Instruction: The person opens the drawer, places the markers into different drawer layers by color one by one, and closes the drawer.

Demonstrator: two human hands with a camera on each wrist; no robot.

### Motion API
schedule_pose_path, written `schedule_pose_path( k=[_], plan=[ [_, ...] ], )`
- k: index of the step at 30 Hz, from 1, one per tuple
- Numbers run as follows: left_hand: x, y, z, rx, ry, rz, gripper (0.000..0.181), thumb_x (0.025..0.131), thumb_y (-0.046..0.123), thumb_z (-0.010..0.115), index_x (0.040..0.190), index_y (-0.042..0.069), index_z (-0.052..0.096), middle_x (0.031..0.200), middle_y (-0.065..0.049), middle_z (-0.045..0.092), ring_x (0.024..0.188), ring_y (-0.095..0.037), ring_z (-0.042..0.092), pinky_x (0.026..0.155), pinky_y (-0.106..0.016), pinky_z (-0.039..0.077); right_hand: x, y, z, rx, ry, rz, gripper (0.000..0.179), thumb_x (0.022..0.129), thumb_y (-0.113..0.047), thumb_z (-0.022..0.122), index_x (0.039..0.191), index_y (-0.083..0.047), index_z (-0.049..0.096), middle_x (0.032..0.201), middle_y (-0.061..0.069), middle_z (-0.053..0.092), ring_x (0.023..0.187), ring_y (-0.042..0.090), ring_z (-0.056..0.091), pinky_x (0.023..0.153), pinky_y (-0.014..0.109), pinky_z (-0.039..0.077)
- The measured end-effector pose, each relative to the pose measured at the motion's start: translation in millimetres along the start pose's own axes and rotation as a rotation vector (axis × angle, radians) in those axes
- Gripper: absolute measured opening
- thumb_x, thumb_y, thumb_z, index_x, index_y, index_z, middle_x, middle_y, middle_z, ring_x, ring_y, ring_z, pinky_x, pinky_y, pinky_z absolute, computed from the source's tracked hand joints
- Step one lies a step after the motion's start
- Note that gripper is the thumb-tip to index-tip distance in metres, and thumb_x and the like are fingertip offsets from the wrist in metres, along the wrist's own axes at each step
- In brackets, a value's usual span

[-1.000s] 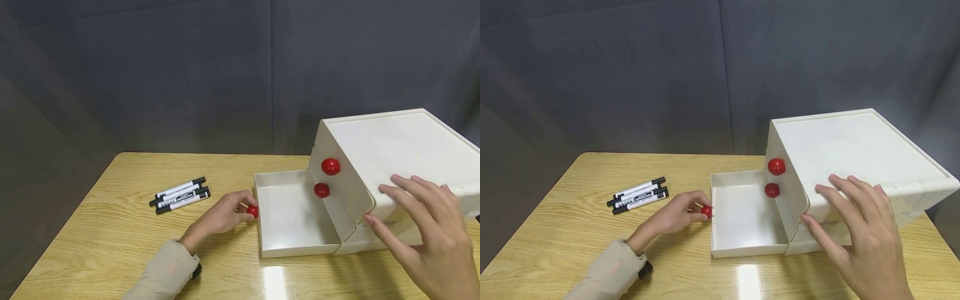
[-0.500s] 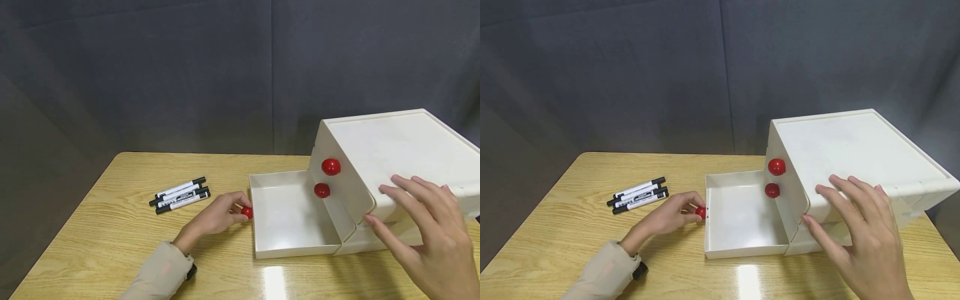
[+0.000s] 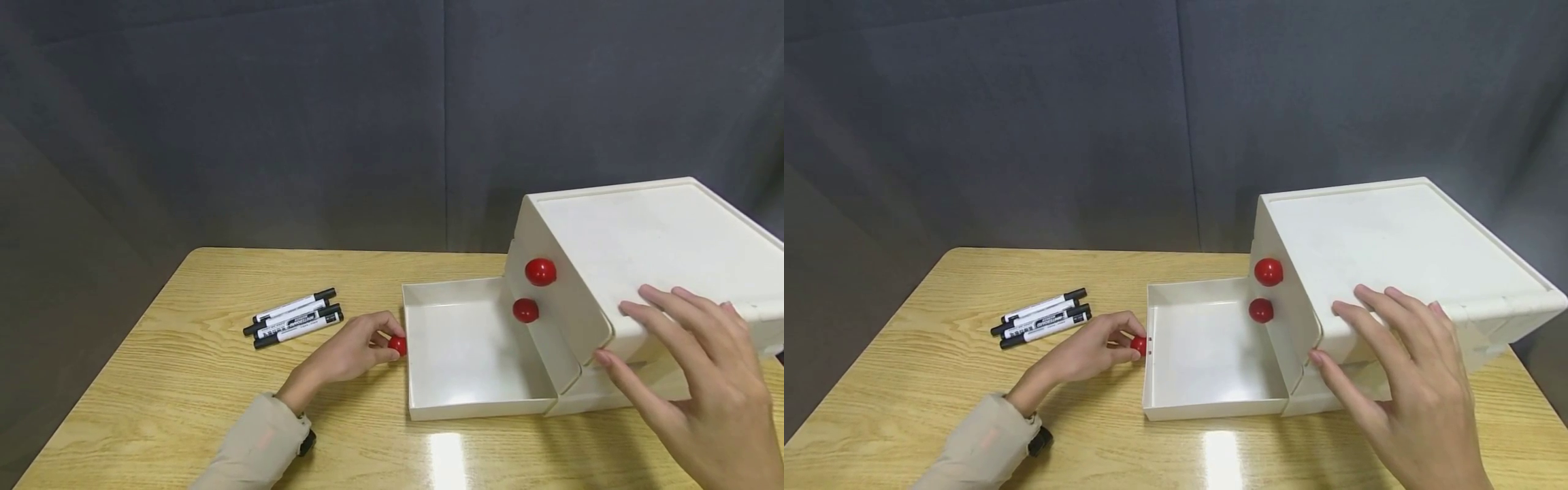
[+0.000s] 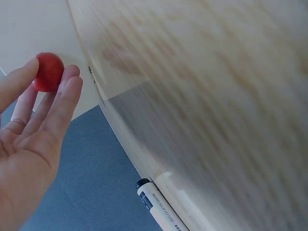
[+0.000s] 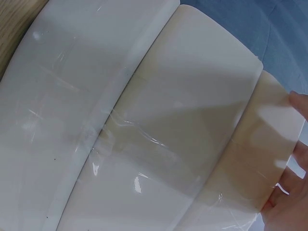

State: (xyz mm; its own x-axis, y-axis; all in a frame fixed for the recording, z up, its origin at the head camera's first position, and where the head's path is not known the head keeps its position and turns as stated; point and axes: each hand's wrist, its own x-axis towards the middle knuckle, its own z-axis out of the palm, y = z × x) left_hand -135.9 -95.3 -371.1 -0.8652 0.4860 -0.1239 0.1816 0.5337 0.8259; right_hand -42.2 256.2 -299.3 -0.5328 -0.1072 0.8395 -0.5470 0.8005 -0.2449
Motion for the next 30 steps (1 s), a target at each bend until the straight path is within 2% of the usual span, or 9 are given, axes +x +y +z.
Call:
schedule_pose_path(
  k=[6,13,18,21,25,30],
  plan=[
    [-0.3,0.4,-0.9,0.005,0.000,-0.001,0.019,0.091,0.002,0.067,0.109,0.008,0.063,0.112,-0.007,0.069,0.104,-0.022,0.068,0.080,-0.029,0.057,0.4,1,0,-0.003,-0.011,-0.002,0.069,0.092,-0.064,0.057,0.109,0.001,0.071,0.119,0.024,0.065,0.131,0.020,0.051,0.119,0.046,0.027],
    [-3.7,0.4,-4.9,0.015,0.007,-0.013,0.029,0.092,0.007,0.068,0.120,0.011,0.063,0.118,-0.005,0.068,0.103,-0.017,0.067,0.083,-0.029,0.057,1.4,0,0,0.000,-0.007,-0.003,0.069,0.092,-0.064,0.057,0.109,0.001,0.071,0.118,0.024,0.065,0.132,0.019,0.050,0.119,0.047,0.027],
    [-6.7,-1.0,-8.2,0.041,0.048,0.030,0.030,0.093,0.009,0.068,0.123,0.010,0.064,0.123,-0.008,0.067,0.104,-0.018,0.068,0.087,-0.032,0.057,2.7,-1,2,0.012,0.025,-0.014,0.067,0.091,-0.062,0.059,0.106,0.002,0.072,0.116,0.024,0.066,0.130,0.019,0.052,0.118,0.041,0.029],
    [-8.9,-2.3,-10.4,0.055,0.078,0.045,0.033,0.094,0.011,0.067,0.127,0.009,0.063,0.126,-0.009,0.066,0.108,-0.020,0.067,0.094,-0.036,0.055,2.5,-1,1,0.007,0.015,-0.008,0.068,0.092,-0.063,0.058,0.107,0.002,0.072,0.116,0.024,0.066,0.130,0.019,0.052,0.118,0.039,0.028],
    [-13.7,-3.3,-15.9,0.059,0.116,0.051,0.038,0.094,0.012,0.067,0.132,0.008,0.061,0.128,-0.010,0.066,0.112,-0.024,0.066,0.099,-0.039,0.053,1.0,-1,0,0.003,0.001,0.000,0.068,0.092,-0.063,0.057,0.108,0.001,0.072,0.118,0.024,0.066,0.131,0.019,0.051,0.118,0.042,0.028],
    [-20.7,-7.3,-25.2,0.069,0.169,0.079,0.039,0.093,0.011,0.068,0.131,0.006,0.061,0.130,-0.012,0.065,0.114,-0.030,0.066,0.099,-0.043,0.053,0.1,0,0,-0.001,-0.017,0.010,0.069,0.091,-0.064,0.057,0.109,0.001,0.072,0.119,0.024,0.065,0.133,0.017,0.049,0.119,0.046,0.027]
  ],
)
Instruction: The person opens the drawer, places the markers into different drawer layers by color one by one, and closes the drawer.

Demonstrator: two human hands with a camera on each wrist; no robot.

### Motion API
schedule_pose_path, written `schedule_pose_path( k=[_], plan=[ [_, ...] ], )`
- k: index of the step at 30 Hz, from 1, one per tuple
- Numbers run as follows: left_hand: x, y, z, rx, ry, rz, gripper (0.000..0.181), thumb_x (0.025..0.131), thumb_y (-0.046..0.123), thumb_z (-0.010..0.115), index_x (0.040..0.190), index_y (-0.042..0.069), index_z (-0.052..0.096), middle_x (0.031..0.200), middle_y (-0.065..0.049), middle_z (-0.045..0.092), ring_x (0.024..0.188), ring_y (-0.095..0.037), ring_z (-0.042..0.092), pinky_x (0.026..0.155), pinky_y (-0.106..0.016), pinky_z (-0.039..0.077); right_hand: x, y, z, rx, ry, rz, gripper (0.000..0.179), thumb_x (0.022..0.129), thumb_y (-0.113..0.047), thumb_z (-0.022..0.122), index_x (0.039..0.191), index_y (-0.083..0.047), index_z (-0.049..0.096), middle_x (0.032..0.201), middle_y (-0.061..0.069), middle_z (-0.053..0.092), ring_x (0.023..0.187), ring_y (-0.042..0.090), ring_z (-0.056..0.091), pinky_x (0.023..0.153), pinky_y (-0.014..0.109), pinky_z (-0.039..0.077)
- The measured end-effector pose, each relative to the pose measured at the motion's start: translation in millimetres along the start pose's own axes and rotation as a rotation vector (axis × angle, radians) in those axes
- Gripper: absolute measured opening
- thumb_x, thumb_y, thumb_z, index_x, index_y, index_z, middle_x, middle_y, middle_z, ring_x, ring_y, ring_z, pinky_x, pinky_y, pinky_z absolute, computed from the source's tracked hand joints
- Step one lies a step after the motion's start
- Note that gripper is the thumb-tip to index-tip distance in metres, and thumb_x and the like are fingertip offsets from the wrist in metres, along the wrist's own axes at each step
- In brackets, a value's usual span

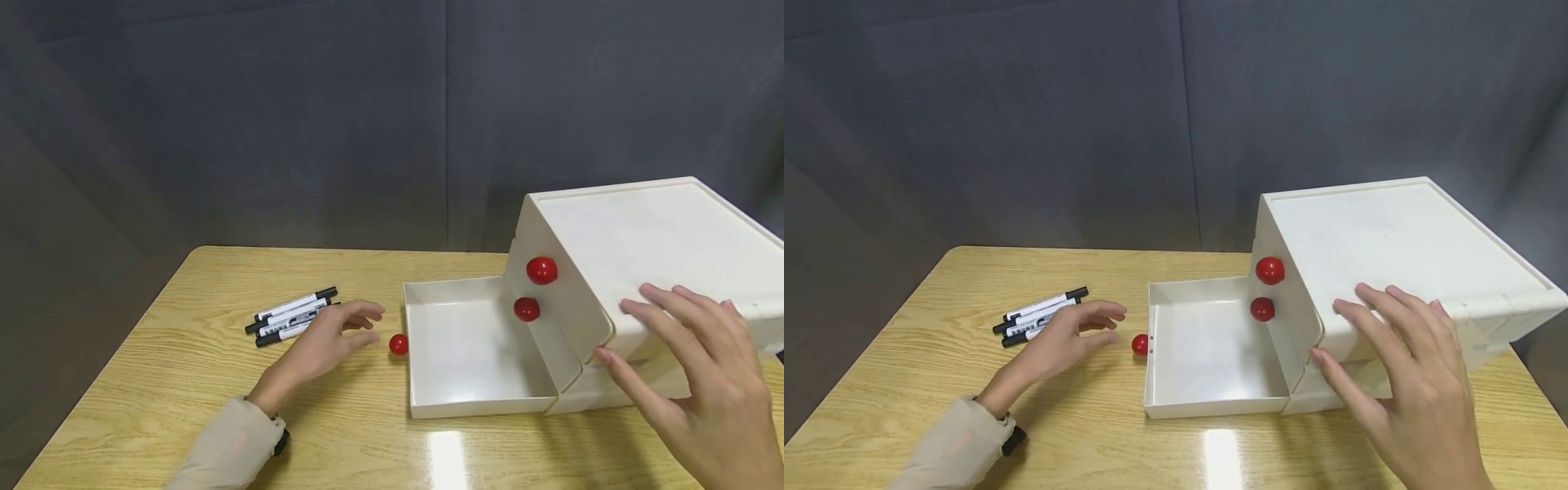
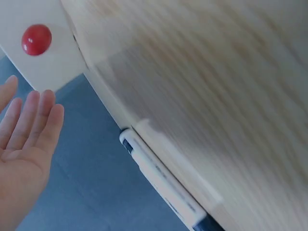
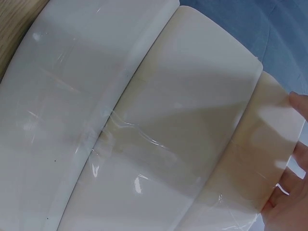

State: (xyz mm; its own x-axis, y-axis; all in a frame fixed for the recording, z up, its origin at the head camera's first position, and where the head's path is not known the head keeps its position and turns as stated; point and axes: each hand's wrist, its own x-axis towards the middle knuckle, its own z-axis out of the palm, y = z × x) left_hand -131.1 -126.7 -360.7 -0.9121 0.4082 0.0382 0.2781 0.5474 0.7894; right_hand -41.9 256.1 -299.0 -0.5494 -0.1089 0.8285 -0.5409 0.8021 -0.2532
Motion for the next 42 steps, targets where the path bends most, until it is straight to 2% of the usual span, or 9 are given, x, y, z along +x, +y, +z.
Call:
schedule_pose_path(
  k=[10,17,23,29,35,42],
  plan=[
    [-9.7,-14.3,-17.6,0.066,0.069,0.024,0.037,0.091,0.009,0.071,0.128,0.007,0.063,0.130,-0.015,0.065,0.111,-0.032,0.067,0.098,-0.049,0.053,-0.4,0,0,-0.003,-0.016,0.003,0.069,0.092,-0.065,0.056,0.110,0.000,0.071,0.121,0.024,0.064,0.133,0.019,0.049,0.120,0.049,0.026],
    [-16.4,-22.0,-26.7,0.085,0.088,-0.008,0.043,0.091,0.013,0.071,0.132,0.007,0.061,0.132,-0.012,0.065,0.117,-0.031,0.064,0.101,-0.047,0.052,-0.1,0,1,0.004,0.004,-0.006,0.069,0.092,-0.064,0.056,0.108,0.001,0.071,0.119,0.024,0.065,0.130,0.019,0.051,0.119,0.046,0.027],
    [-21.9,-30.3,-34.4,0.118,0.114,0.022,0.043,0.091,0.012,0.071,0.132,0.006,0.062,0.128,-0.014,0.067,0.116,-0.031,0.065,0.101,-0.048,0.052,-0.2,-1,1,0.010,0.007,-0.004,0.069,0.091,-0.064,0.057,0.108,0.002,0.071,0.119,0.023,0.065,0.129,0.019,0.051,0.119,0.048,0.027],
    [-32.0,-39.2,-43.2,0.187,0.162,-0.012,0.040,0.091,0.012,0.072,0.129,0.005,0.064,0.126,-0.012,0.069,0.112,-0.030,0.067,0.096,-0.052,0.053,-0.6,0,1,-0.001,-0.015,0.005,0.071,0.091,-0.065,0.056,0.110,0.001,0.071,0.120,0.024,0.065,0.131,0.019,0.050,0.120,0.048,0.026],
    [-42.2,-49.9,-52.3,0.231,0.205,-0.050,0.037,0.089,0.010,0.073,0.125,0.004,0.067,0.116,-0.016,0.072,0.104,-0.030,0.069,0.085,-0.048,0.055,1.2,-1,3,0.025,0.044,-0.015,0.073,0.090,-0.063,0.059,0.114,0.006,0.068,0.117,0.025,0.067,0.131,0.010,0.051,0.121,0.042,0.028],
    [-52.9,-56.7,-63.8,0.263,0.217,-0.083,0.037,0.090,0.013,0.072,0.126,0.007,0.066,0.120,-0.015,0.070,0.107,-0.030,0.068,0.083,-0.043,0.055,1.2,0,3,0.018,0.053,-0.020,0.075,0.090,-0.063,0.060,0.115,0.007,0.068,0.116,0.024,0.067,0.130,0.010,0.052,0.121,0.041,0.028]
  ],
)
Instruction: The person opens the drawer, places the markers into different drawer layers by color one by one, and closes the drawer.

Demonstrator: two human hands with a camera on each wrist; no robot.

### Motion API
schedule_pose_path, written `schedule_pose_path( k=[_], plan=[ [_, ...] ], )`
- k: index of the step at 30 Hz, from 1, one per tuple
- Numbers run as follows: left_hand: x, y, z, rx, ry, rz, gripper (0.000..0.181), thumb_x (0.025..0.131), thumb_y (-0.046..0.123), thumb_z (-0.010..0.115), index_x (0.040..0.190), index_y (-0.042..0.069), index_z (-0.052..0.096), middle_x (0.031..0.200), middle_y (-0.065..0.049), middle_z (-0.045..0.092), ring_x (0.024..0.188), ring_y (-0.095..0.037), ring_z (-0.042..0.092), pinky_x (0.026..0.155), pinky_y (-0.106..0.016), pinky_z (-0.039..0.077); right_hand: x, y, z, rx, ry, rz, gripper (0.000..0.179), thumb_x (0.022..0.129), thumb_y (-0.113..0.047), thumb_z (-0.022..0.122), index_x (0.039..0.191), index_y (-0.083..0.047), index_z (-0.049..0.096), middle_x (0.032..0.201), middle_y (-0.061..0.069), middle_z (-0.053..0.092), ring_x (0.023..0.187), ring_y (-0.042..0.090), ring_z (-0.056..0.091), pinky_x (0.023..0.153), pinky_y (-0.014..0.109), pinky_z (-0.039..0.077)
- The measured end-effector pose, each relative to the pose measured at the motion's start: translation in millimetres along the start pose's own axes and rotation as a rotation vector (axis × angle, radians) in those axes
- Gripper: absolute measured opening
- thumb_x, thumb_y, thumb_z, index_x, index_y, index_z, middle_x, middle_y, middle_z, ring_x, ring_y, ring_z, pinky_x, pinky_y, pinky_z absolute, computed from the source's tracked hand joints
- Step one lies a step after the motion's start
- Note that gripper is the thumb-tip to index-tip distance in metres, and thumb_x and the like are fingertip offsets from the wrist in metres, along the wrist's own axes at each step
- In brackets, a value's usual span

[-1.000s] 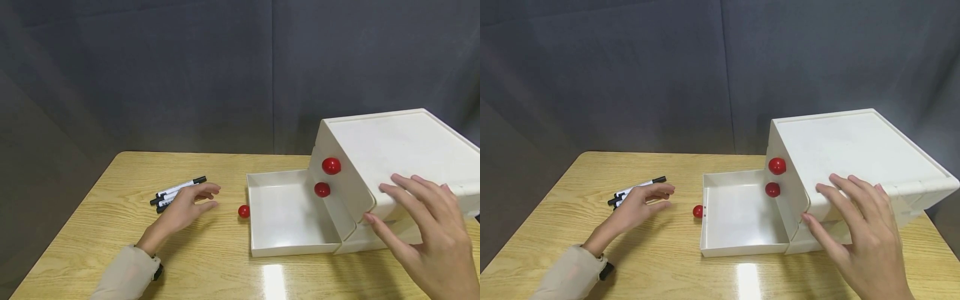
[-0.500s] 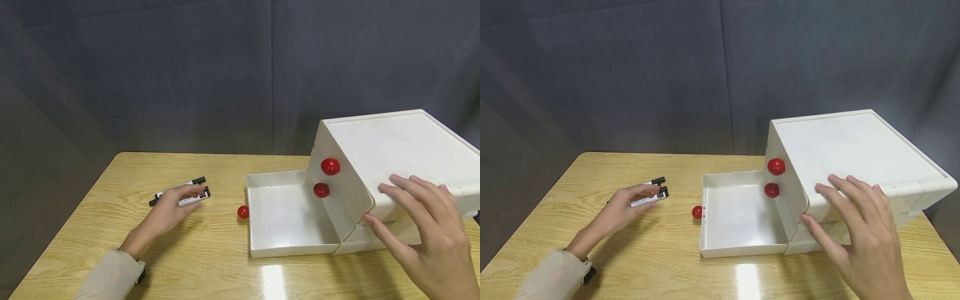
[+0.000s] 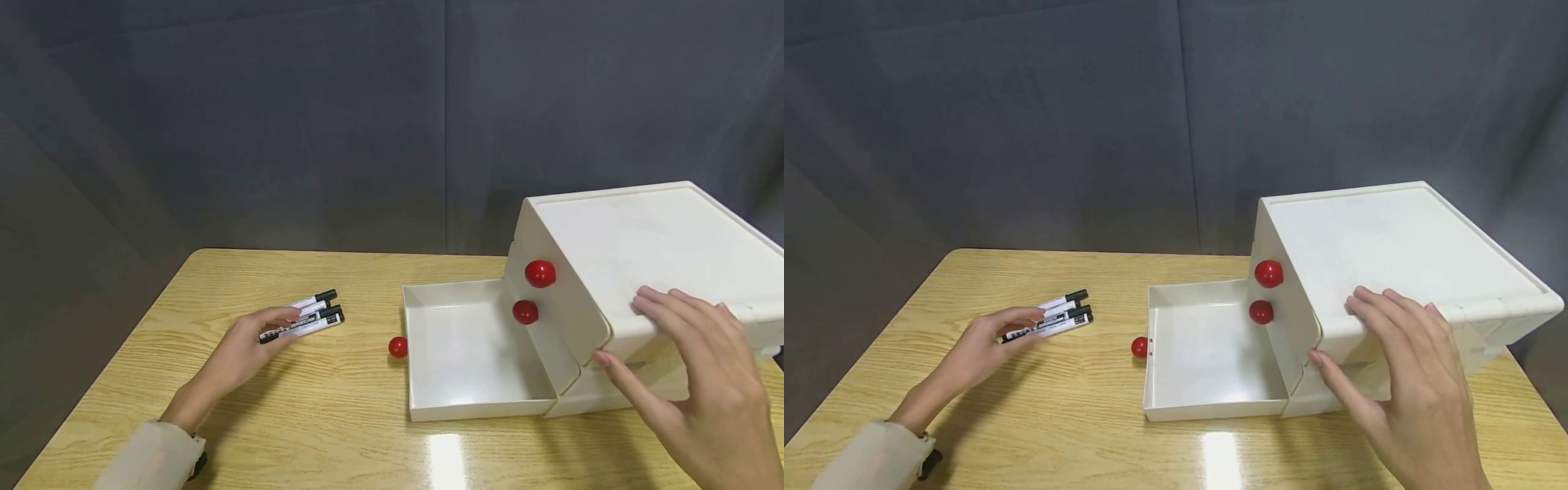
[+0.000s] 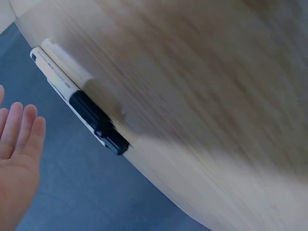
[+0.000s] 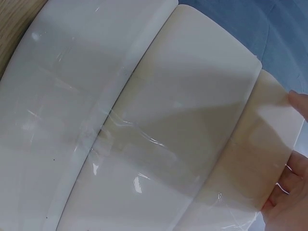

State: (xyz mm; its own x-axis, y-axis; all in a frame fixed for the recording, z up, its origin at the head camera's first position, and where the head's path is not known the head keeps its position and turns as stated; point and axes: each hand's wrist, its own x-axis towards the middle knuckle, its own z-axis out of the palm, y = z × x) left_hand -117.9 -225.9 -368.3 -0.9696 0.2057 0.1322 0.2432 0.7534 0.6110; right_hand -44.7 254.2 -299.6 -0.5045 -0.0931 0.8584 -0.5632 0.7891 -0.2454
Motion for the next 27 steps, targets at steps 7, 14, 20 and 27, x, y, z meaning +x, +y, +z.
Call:
schedule_pose_path(
  k=[7,14,20,27],
  plan=[
    [-4.3,-9.5,-5.5,0.021,0.018,-0.003,0.036,0.089,0.009,0.073,0.124,0.007,0.067,0.120,-0.017,0.070,0.104,-0.032,0.068,0.081,-0.044,0.055,-1.7,2,-1,-0.014,-0.021,0.005,0.076,0.090,-0.065,0.059,0.116,0.007,0.067,0.117,0.025,0.067,0.131,0.013,0.051,0.121,0.041,0.028],
    [-6.0,-19.8,-8.0,0.030,0.015,-0.008,0.036,0.087,0.005,0.073,0.123,0.003,0.067,0.119,-0.020,0.069,0.103,-0.034,0.069,0.081,-0.045,0.058,-2.8,3,-1,-0.017,-0.035,0.010,0.077,0.090,-0.065,0.058,0.117,0.006,0.067,0.117,0.025,0.066,0.132,0.013,0.051,0.121,0.042,0.027],
    [-7.6,-25.6,-8.9,0.048,0.007,-0.019,0.036,0.088,0.005,0.073,0.122,0.002,0.067,0.116,-0.020,0.070,0.103,-0.035,0.068,0.083,-0.047,0.058,-3.2,2,-1,-0.016,-0.037,0.012,0.077,0.090,-0.065,0.058,0.117,0.006,0.067,0.118,0.025,0.066,0.132,0.013,0.051,0.121,0.044,0.027],
    [-8.5,-30.4,-10.6,0.058,-0.021,-0.028,0.034,0.088,0.004,0.071,0.122,0.002,0.067,0.112,-0.017,0.071,0.103,-0.032,0.067,0.081,-0.044,0.056,-1.5,2,-1,-0.003,-0.026,0.009,0.076,0.090,-0.064,0.059,0.116,0.007,0.067,0.117,0.025,0.066,0.131,0.009,0.051,0.121,0.044,0.027]
  ],
)
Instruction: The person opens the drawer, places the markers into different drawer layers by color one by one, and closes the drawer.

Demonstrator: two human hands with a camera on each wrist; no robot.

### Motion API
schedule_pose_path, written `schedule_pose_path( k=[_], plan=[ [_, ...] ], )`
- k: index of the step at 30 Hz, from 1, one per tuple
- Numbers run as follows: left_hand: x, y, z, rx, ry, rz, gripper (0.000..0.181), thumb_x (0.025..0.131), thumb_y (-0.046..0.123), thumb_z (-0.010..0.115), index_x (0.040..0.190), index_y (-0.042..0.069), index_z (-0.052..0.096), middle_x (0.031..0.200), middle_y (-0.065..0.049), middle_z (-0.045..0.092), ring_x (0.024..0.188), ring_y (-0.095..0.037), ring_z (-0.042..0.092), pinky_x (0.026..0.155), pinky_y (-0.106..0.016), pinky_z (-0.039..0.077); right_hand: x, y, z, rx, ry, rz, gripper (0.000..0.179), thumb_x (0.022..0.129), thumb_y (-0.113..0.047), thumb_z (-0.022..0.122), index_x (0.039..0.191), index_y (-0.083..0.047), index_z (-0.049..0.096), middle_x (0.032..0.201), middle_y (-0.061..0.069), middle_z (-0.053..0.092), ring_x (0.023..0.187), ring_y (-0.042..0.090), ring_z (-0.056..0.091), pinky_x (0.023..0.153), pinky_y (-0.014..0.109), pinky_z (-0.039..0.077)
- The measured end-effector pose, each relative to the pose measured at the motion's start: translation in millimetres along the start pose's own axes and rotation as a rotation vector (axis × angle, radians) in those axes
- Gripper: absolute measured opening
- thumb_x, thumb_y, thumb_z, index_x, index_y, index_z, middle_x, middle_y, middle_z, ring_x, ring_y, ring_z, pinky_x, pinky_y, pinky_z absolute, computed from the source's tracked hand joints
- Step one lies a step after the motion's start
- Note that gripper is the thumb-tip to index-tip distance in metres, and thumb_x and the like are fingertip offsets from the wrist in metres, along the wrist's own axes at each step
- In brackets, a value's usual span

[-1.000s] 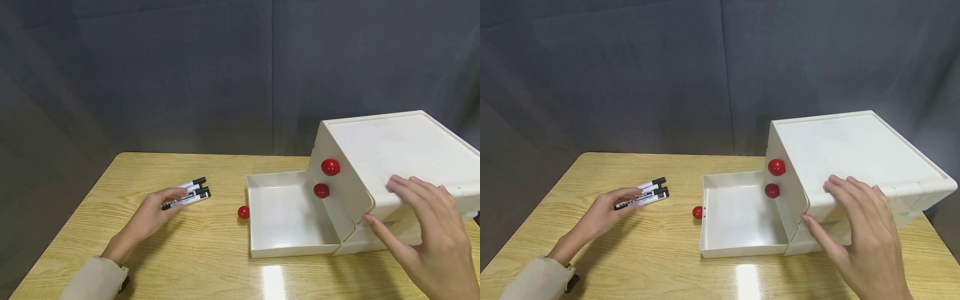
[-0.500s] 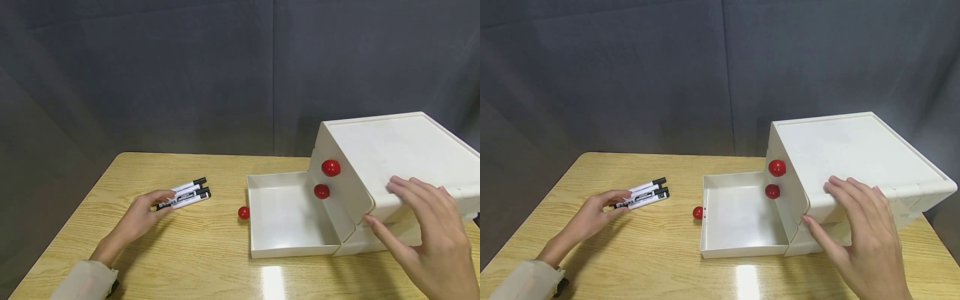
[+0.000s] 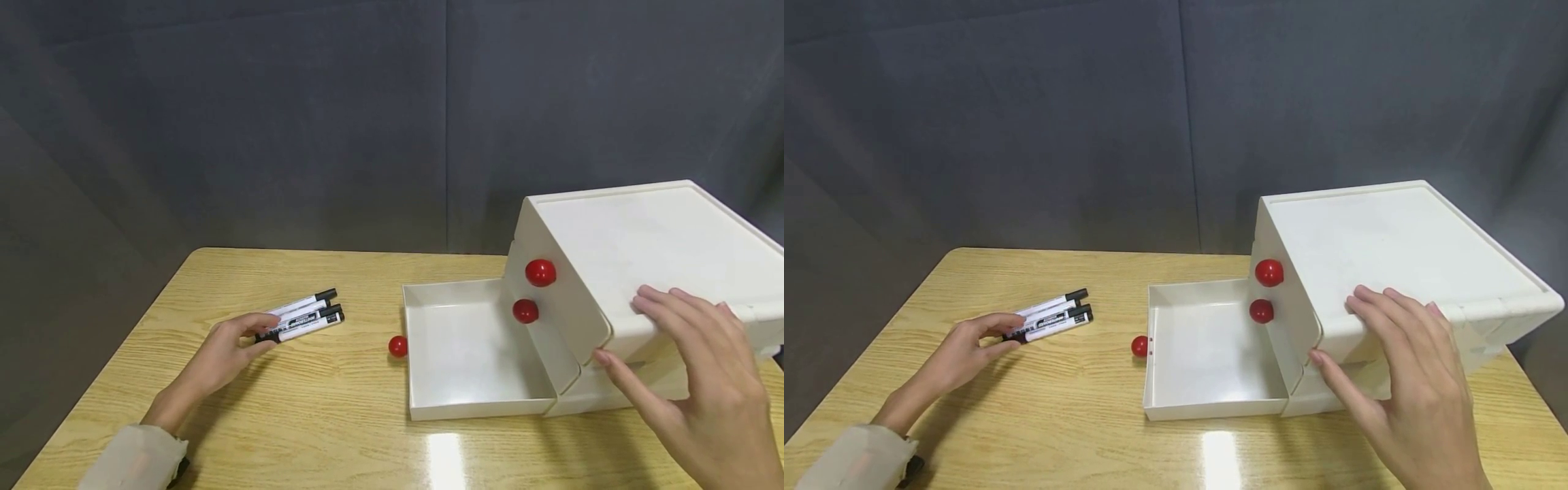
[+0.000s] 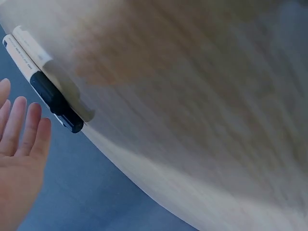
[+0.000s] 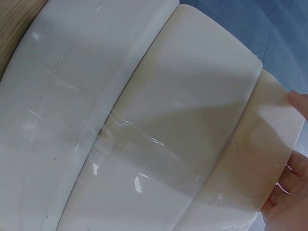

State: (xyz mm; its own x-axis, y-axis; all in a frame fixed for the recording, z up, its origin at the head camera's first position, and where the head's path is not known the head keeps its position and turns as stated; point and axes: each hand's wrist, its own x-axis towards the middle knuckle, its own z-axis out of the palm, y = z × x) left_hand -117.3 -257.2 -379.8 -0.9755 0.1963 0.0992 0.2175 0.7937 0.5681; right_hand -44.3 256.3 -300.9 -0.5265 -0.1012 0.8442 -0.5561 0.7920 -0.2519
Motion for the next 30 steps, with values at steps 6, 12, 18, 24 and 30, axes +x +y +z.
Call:
schedule_pose_path(
  k=[6,12,18,24,30],
  plan=[
    [-0.3,-3.9,-0.1,-0.004,-0.031,-0.018,0.032,0.088,0.003,0.072,0.120,0.001,0.068,0.113,-0.017,0.070,0.105,-0.033,0.065,0.080,-0.038,0.058,-0.6,-0.1,-1.1,-0.006,-0.025,0.018,0.077,0.090,-0.065,0.058,0.118,0.006,0.066,0.120,0.025,0.066,0.133,0.008,0.048,0.122,0.046,0.026],
    [0.0,-5.6,0.7,0.005,-0.060,-0.041,0.032,0.087,0.001,0.072,0.119,-0.001,0.068,0.112,-0.020,0.068,0.100,-0.030,0.065,0.071,-0.029,0.056,-0.9,-0.1,-1.1,0.003,-0.024,0.021,0.077,0.090,-0.065,0.059,0.118,0.006,0.066,0.121,0.024,0.066,0.134,0.007,0.048,0.122,0.049,0.025],
    [1.7,-4.6,2.0,0.026,-0.097,-0.041,0.031,0.087,0.002,0.073,0.117,0.000,0.068,0.104,-0.016,0.069,0.089,-0.022,0.062,0.068,-0.026,0.053,-0.3,-0.8,-1.3,0.003,-0.025,0.027,0.077,0.089,-0.064,0.059,0.118,0.006,0.066,0.121,0.024,0.066,0.134,0.007,0.048,0.122,0.049,0.025],
    [1.1,-1.2,4.7,0.027,-0.170,-0.038,0.031,0.087,0.006,0.074,0.117,0.000,0.068,0.103,-0.011,0.071,0.086,-0.015,0.063,0.068,-0.025,0.052,0.0,-1.0,-1.1,0.008,-0.017,0.025,0.076,0.089,-0.064,0.060,0.117,0.006,0.067,0.120,0.024,0.066,0.133,0.006,0.048,0.122,0.049,0.025],
    [0.4,1.2,7.9,0.065,-0.178,-0.041,0.028,0.087,0.008,0.074,0.114,0.001,0.070,0.103,-0.010,0.071,0.090,-0.017,0.065,0.072,-0.031,0.054,0.1,-0.8,-1.3,0.009,-0.017,0.020,0.076,0.089,-0.064,0.060,0.117,0.006,0.067,0.120,0.023,0.066,0.133,0.006,0.048,0.122,0.047,0.025]
  ],
)
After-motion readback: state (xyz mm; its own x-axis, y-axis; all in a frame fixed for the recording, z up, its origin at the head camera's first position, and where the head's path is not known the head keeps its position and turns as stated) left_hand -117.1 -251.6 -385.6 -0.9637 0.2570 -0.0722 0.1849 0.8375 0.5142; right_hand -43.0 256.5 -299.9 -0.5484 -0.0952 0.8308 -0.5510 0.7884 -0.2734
